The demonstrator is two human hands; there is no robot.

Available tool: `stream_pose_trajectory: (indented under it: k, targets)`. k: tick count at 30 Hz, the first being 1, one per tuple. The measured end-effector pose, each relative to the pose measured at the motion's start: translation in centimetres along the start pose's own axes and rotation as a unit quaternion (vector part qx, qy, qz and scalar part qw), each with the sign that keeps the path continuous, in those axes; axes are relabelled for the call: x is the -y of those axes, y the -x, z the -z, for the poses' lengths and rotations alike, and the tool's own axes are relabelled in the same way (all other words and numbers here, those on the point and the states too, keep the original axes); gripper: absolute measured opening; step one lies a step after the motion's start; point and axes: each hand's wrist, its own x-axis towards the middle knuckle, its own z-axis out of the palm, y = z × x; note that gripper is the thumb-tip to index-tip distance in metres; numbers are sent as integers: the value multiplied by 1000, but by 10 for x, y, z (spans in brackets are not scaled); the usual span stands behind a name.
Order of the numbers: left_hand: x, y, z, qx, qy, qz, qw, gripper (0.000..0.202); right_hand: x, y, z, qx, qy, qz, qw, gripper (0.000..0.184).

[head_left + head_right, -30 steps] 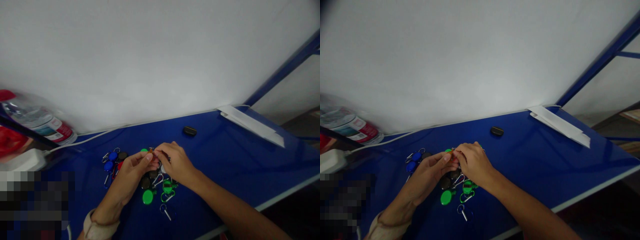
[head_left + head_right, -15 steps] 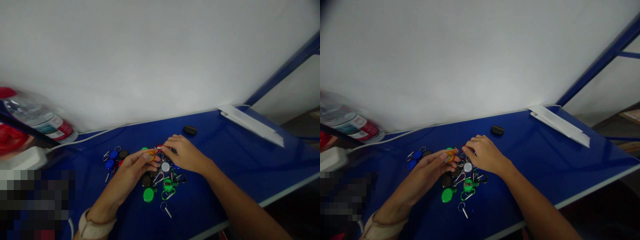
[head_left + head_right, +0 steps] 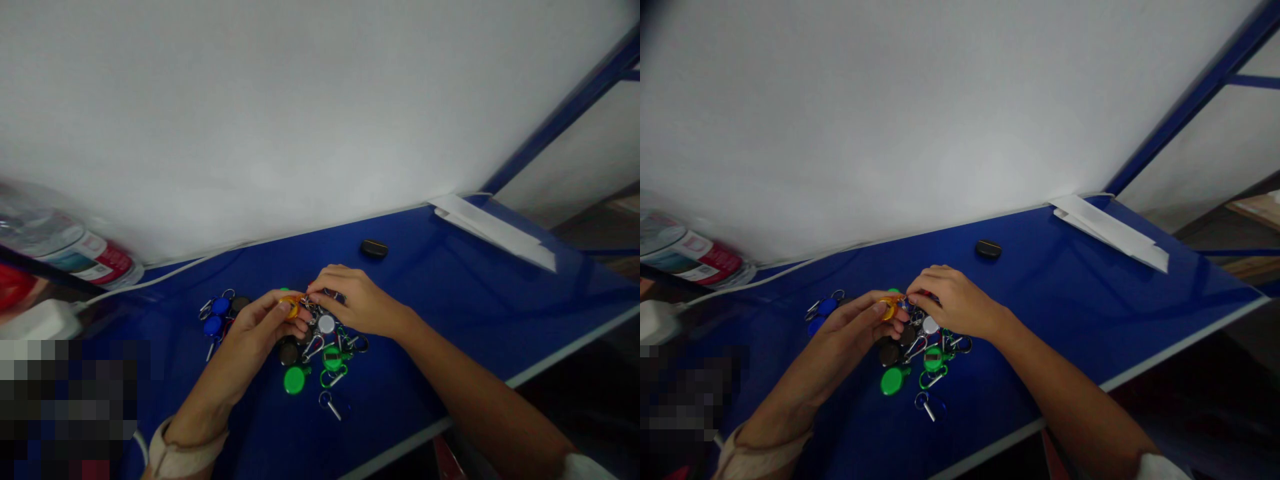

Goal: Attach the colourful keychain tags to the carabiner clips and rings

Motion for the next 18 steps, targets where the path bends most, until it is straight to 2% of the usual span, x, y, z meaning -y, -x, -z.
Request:
stream_pose_trajectory:
  k: [4, 7, 10, 13, 15, 18]
  targets:
    - [0, 0, 2, -12, -69, -16, 997, 28, 4, 1, 1, -15, -22, -62, 998, 11]
    - [-3, 3, 0, 14, -144, -25, 989, 29, 7, 1, -3, -59, -92, -123, 986, 12]
    - [-4, 6, -3, 66, -215, -32, 974, 33, 9, 0, -13, -91, -212, -192, 954, 13]
    - [-4, 8, -4, 65, -262, -39, 962, 34, 10, -1, -22, -100, -289, -242, 921, 17]
    - [-4, 9, -4, 49, -272, -50, 960, 36, 11, -1, -24, -91, -281, -247, 923, 16]
    - [-4, 8, -4, 32, -259, -72, 963, 36, 12, 1, -22, -61, -195, -205, 957, 11]
